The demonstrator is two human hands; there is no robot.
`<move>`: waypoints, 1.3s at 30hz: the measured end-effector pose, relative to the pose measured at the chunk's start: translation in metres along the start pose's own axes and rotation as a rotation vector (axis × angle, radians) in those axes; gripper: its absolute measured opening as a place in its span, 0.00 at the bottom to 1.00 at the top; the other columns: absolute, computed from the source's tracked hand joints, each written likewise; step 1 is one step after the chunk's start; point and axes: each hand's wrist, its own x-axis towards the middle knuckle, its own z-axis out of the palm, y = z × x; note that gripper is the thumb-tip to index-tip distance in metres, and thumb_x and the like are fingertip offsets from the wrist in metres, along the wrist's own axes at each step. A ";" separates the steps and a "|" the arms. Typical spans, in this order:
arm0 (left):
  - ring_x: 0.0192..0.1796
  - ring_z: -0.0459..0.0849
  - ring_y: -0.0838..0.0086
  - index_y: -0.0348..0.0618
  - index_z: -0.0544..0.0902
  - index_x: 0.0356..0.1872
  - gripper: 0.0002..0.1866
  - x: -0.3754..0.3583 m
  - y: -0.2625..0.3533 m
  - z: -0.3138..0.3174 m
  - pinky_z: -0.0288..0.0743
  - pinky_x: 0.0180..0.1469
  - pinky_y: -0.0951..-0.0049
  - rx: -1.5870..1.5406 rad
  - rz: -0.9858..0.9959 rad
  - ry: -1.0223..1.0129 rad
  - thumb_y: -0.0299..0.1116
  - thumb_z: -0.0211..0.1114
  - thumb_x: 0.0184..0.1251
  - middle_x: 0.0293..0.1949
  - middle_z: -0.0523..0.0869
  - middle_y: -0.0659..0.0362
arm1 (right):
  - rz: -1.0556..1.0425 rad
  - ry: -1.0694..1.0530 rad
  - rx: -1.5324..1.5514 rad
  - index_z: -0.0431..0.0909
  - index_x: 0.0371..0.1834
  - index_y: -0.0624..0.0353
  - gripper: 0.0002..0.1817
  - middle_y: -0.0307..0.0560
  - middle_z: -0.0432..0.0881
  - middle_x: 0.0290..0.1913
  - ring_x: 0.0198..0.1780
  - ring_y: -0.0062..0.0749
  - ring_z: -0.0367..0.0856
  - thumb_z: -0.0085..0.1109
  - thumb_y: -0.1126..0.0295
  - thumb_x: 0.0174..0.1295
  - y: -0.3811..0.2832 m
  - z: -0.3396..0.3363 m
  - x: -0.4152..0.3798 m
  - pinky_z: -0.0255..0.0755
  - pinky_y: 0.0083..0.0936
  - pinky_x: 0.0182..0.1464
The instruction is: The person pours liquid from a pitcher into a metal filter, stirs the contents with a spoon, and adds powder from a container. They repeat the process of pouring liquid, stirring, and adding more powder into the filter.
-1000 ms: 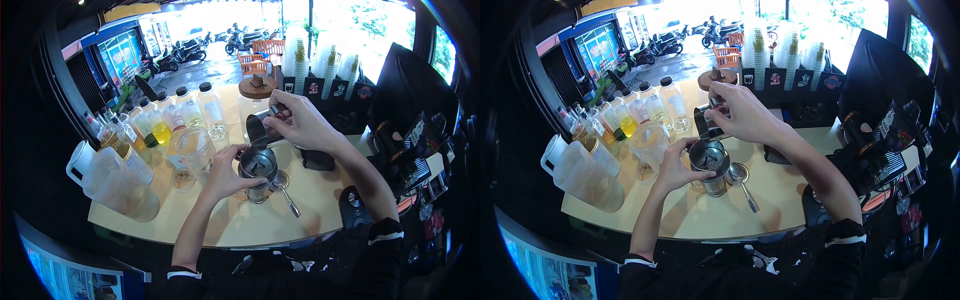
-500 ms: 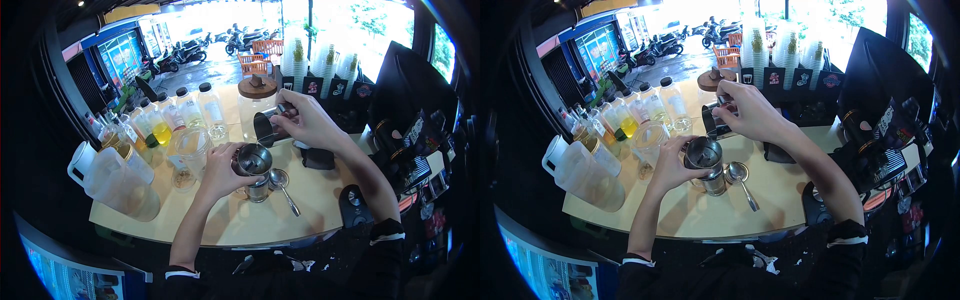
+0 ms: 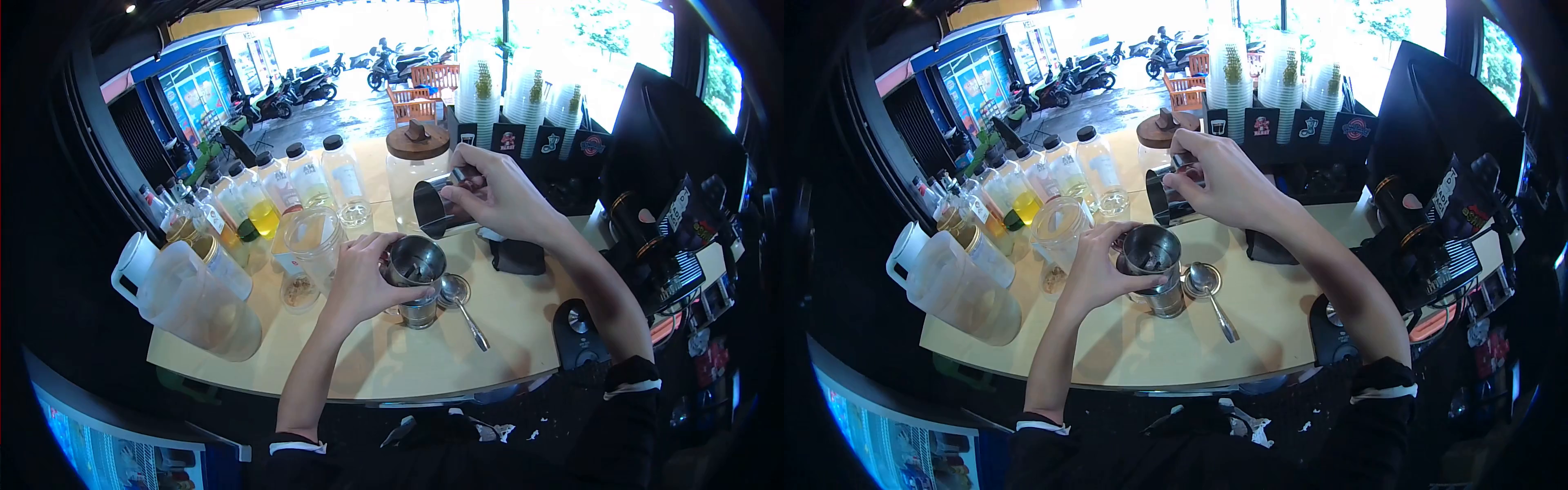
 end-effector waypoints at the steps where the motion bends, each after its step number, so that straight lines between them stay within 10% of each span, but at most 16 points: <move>1: 0.46 0.83 0.64 0.40 0.83 0.48 0.39 0.000 0.000 0.000 0.74 0.54 0.64 0.000 0.000 0.000 0.50 0.83 0.30 0.44 0.86 0.55 | 0.000 0.000 0.000 0.68 0.36 0.69 0.12 0.53 0.73 0.28 0.28 0.34 0.78 0.62 0.74 0.58 -0.001 0.000 0.000 0.73 0.29 0.32; 31: 0.48 0.81 0.64 0.42 0.79 0.50 0.41 -0.004 0.000 0.005 0.65 0.59 0.63 0.082 0.080 0.148 0.50 0.83 0.30 0.42 0.84 0.57 | -0.011 -0.022 -0.036 0.68 0.38 0.70 0.13 0.54 0.75 0.31 0.31 0.36 0.81 0.62 0.74 0.59 -0.010 -0.006 -0.015 0.76 0.29 0.34; 33: 0.48 0.81 0.64 0.44 0.77 0.51 0.40 -0.003 -0.004 0.008 0.64 0.58 0.61 0.082 0.075 0.175 0.48 0.83 0.30 0.42 0.83 0.57 | -0.068 -0.024 -0.044 0.63 0.35 0.64 0.12 0.41 0.71 0.25 0.30 0.16 0.81 0.60 0.75 0.63 -0.008 -0.006 -0.016 0.70 0.19 0.27; 39: 0.52 0.78 0.66 0.45 0.75 0.53 0.41 -0.008 -0.009 0.020 0.61 0.60 0.61 0.104 0.151 0.275 0.45 0.81 0.31 0.49 0.81 0.59 | -0.067 -0.016 -0.040 0.64 0.34 0.64 0.12 0.41 0.70 0.25 0.29 0.14 0.77 0.61 0.74 0.63 -0.017 -0.004 -0.014 0.68 0.18 0.28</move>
